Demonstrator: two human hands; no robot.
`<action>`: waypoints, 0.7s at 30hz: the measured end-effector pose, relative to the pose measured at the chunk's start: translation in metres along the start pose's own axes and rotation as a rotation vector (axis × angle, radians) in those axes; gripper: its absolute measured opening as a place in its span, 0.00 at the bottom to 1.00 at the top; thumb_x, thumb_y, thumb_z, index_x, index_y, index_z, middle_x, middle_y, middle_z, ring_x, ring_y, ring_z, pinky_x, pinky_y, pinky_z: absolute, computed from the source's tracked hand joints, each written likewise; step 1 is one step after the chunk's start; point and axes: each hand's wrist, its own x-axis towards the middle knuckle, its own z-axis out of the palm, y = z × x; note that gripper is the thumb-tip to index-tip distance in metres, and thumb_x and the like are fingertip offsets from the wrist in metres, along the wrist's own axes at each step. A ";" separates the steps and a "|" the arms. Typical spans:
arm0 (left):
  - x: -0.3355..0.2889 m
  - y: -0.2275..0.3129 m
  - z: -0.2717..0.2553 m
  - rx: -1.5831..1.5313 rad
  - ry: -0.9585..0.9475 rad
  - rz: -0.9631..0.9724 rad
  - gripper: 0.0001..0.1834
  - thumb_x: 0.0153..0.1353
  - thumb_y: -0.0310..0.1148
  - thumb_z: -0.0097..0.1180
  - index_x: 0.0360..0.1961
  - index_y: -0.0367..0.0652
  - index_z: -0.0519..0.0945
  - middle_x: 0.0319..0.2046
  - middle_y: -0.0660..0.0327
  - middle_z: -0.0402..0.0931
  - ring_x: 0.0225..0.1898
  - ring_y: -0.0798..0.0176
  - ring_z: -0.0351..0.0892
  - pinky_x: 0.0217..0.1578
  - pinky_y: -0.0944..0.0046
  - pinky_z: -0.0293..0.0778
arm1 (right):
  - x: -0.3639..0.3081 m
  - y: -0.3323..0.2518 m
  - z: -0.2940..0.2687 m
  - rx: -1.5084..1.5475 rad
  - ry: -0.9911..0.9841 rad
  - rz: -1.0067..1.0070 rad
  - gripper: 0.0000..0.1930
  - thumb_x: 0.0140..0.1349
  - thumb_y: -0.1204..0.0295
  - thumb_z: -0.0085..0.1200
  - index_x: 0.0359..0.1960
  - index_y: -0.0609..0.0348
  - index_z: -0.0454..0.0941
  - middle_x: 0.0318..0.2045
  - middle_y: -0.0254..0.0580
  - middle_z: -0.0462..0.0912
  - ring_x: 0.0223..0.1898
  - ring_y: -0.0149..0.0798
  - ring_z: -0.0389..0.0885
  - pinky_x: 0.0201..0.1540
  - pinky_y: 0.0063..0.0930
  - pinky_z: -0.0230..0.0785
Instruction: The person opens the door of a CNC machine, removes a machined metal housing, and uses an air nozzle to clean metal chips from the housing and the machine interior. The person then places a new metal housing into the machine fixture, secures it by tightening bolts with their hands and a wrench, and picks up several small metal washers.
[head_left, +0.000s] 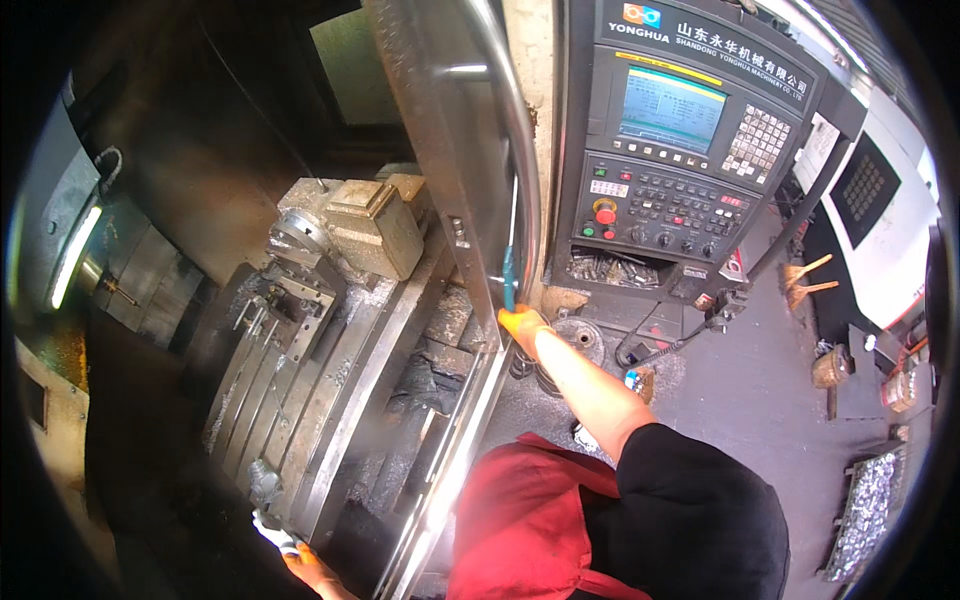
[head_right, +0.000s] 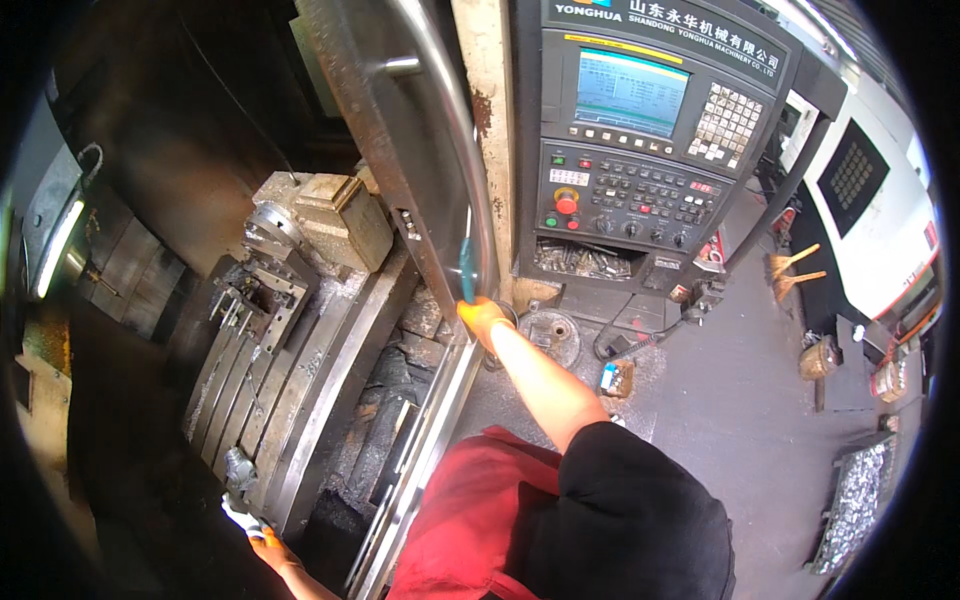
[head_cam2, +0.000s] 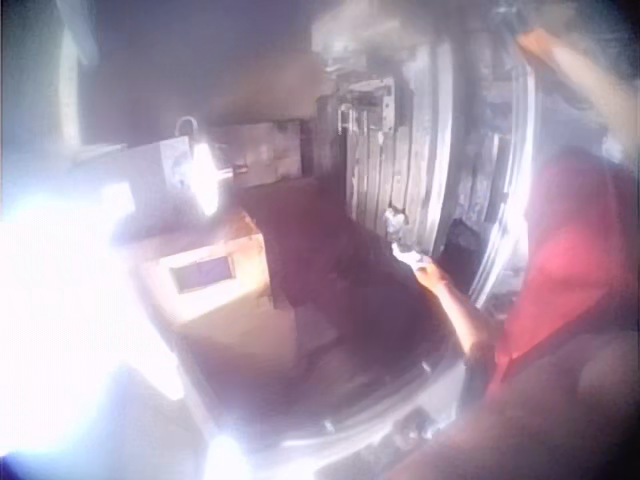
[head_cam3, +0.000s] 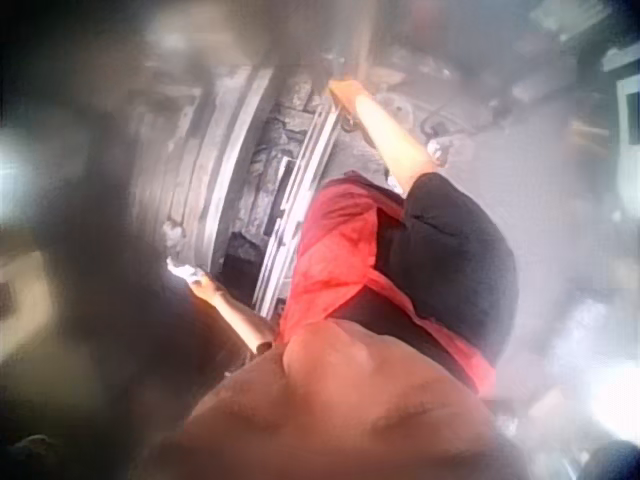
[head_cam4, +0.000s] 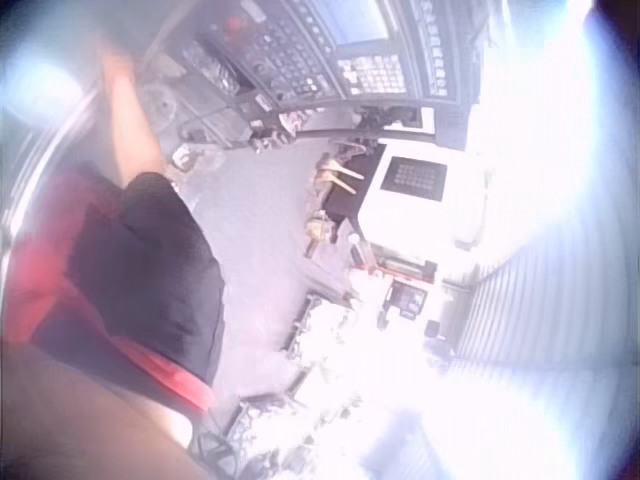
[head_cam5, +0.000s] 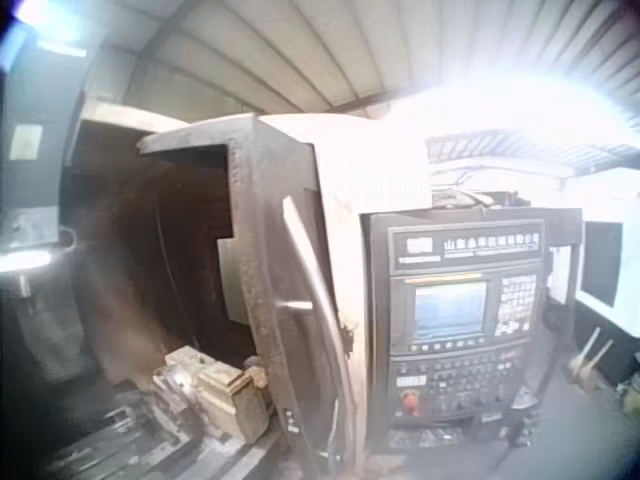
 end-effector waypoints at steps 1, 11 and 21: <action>0.002 0.013 0.008 0.061 0.003 0.027 0.20 0.67 0.27 0.55 0.59 0.35 0.73 0.50 0.59 0.76 0.48 0.61 0.74 0.53 0.62 0.69 | -0.007 -0.017 0.000 0.038 0.082 -0.017 0.24 0.57 0.55 0.57 0.46 0.63 0.81 0.41 0.59 0.85 0.47 0.53 0.84 0.47 0.43 0.73; 0.030 0.067 0.016 -0.830 -0.261 -0.120 0.34 0.63 0.60 0.54 0.64 0.54 0.71 0.60 0.65 0.73 0.60 0.59 0.71 0.56 0.57 0.67 | -0.147 -0.028 0.054 0.254 -0.676 -0.234 0.20 0.60 0.63 0.60 0.52 0.55 0.73 0.26 0.39 0.79 0.26 0.33 0.79 0.29 0.33 0.72; 0.088 -0.016 -0.008 -0.810 0.009 -0.165 0.19 0.57 0.39 0.58 0.50 0.49 0.77 0.33 0.65 0.78 0.37 0.58 0.80 0.42 0.55 0.78 | -0.231 0.065 -0.039 0.359 -0.519 0.170 0.16 0.59 0.63 0.61 0.45 0.58 0.77 0.29 0.37 0.78 0.32 0.40 0.81 0.37 0.38 0.76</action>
